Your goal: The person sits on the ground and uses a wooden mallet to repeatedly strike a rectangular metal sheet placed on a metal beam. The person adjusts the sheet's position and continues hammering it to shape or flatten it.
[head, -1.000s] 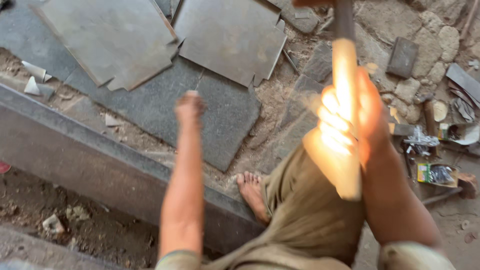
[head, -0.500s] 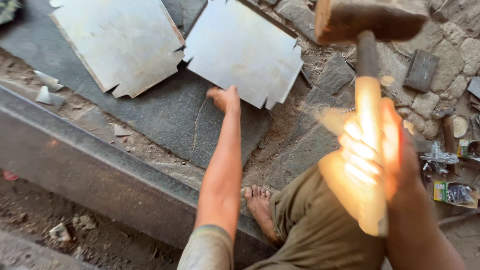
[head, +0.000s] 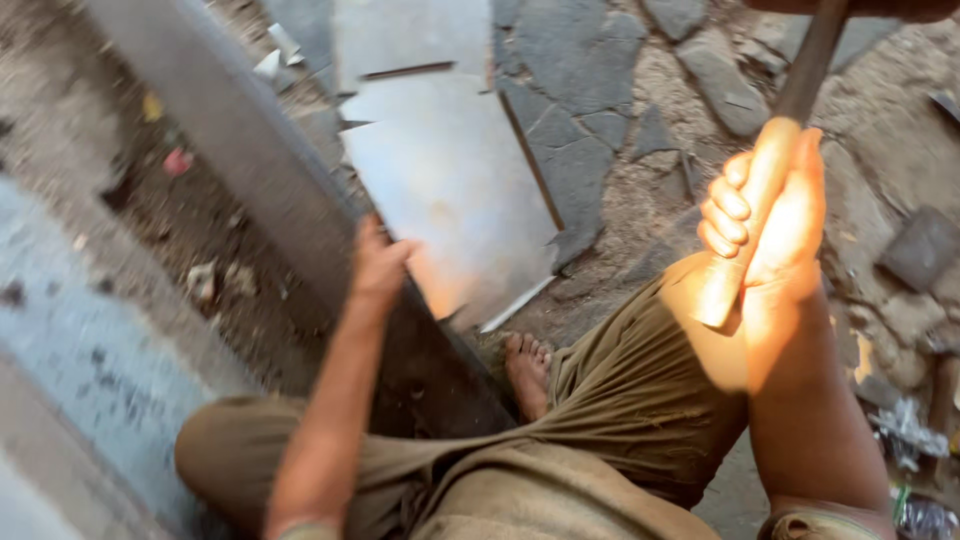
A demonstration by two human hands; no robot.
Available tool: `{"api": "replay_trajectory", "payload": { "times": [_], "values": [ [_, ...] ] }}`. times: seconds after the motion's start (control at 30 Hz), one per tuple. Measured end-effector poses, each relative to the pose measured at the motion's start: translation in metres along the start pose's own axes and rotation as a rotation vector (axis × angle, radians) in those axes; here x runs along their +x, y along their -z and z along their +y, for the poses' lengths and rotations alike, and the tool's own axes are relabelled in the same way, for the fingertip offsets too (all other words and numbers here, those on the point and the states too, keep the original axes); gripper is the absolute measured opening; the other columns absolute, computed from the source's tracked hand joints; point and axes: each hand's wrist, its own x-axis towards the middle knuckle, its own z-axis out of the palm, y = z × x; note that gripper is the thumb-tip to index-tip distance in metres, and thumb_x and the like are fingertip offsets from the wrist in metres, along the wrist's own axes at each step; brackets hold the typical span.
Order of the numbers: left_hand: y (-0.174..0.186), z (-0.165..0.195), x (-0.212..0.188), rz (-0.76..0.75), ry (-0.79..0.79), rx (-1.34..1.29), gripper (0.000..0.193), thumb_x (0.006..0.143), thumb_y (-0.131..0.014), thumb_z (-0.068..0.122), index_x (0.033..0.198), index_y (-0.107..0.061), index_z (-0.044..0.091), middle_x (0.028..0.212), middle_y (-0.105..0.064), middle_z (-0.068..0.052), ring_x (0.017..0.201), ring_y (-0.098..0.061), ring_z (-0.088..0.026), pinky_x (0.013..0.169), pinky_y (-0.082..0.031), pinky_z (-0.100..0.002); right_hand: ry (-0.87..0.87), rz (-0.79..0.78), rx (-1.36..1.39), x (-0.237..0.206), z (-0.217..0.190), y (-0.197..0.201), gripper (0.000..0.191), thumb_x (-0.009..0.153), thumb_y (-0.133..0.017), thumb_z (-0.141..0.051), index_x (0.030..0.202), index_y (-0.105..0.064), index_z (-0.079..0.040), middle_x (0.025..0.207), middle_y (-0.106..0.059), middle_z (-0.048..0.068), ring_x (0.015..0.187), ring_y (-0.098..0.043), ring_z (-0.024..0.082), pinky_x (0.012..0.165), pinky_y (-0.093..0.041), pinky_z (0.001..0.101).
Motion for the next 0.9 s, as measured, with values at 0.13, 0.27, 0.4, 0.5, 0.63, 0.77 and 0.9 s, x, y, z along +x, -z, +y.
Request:
{"api": "replay_trajectory", "payload": {
  "times": [0.13, 0.27, 0.4, 0.5, 0.63, 0.77, 0.9],
  "values": [
    [0.149, 0.011, -0.062, 0.082, 0.083, -0.026, 0.053, 0.071, -0.054, 0.0, 0.123, -0.065, -0.002, 0.116, -0.07, -0.011, 0.105, -0.068, -0.024, 0.094, -0.056, -0.031, 0.018, 0.029, -0.202, -0.006, 0.007, -0.021, 0.066, 0.102, -0.038, -0.079, 0.091, -0.052, -0.015, 0.066, -0.044, 0.003, 0.049, -0.041, 0.017, 0.043, -0.035, 0.0311],
    [0.237, -0.017, -0.091, 0.389, 0.32, -0.145, 0.034, 0.079, -0.058, 0.002, 0.112, -0.064, -0.003, 0.103, -0.066, -0.011, 0.089, -0.065, -0.025, 0.08, -0.057, -0.037, -0.077, 0.048, -0.406, -0.012, 0.043, -0.065, 0.055, 0.101, -0.043, -0.064, 0.095, -0.055, -0.011, 0.063, -0.047, 0.0, 0.046, -0.043, 0.014, 0.039, -0.038, 0.029],
    [0.254, -0.038, -0.103, 0.638, 0.405, -0.112, 0.026, 0.086, -0.065, 0.01, 0.108, -0.064, -0.004, 0.097, -0.064, -0.013, 0.085, -0.062, -0.027, 0.076, -0.056, -0.042, -0.272, 0.093, -0.775, -0.02, 0.128, -0.126, 0.04, 0.103, -0.043, -0.044, 0.111, -0.058, -0.008, 0.067, -0.053, -0.001, 0.047, -0.047, 0.011, 0.037, -0.044, 0.0299],
    [0.256, -0.044, -0.109, 0.766, 0.442, 0.026, 0.043, 0.084, -0.079, 0.023, 0.111, -0.063, -0.007, 0.102, -0.064, -0.017, 0.092, -0.064, -0.03, 0.082, -0.056, -0.044, -0.355, -0.059, -0.65, -0.019, 0.195, -0.166, 0.047, 0.106, -0.042, -0.048, 0.114, -0.057, -0.004, 0.067, -0.055, 0.002, 0.047, -0.047, 0.013, 0.036, -0.043, 0.0299],
    [0.261, -0.032, -0.113, 0.906, 0.49, 0.453, 0.079, 0.074, -0.096, 0.044, 0.12, -0.059, -0.009, 0.118, -0.065, -0.028, 0.108, -0.066, -0.04, 0.094, -0.053, -0.045, -0.284, -0.186, -0.707, -0.001, 0.234, -0.186, 0.046, 0.104, -0.039, -0.05, 0.113, -0.052, -0.006, 0.068, -0.058, 0.002, 0.048, -0.054, 0.014, 0.037, -0.048, 0.032],
    [0.269, -0.027, -0.107, 0.931, 0.413, 0.525, 0.079, 0.072, -0.097, 0.044, 0.122, -0.061, -0.006, 0.12, -0.067, -0.027, 0.109, -0.068, -0.041, 0.096, -0.054, -0.045, 0.11, -0.266, -0.592, 0.025, 0.239, -0.183, 0.051, 0.107, -0.041, -0.053, 0.116, -0.052, -0.005, 0.071, -0.059, 0.005, 0.049, -0.055, 0.014, 0.039, -0.05, 0.0329],
    [0.274, -0.038, -0.1, 0.909, 0.523, 0.612, 0.075, 0.073, -0.095, 0.048, 0.118, -0.063, -0.003, 0.118, -0.069, -0.025, 0.107, -0.068, -0.041, 0.094, -0.053, -0.047, 0.478, -0.229, -0.234, 0.052, 0.269, -0.193, 0.045, 0.109, -0.05, -0.051, 0.116, -0.049, -0.007, 0.08, -0.057, 0.005, 0.061, -0.06, 0.016, 0.051, -0.057, 0.0357]
  ]
}}
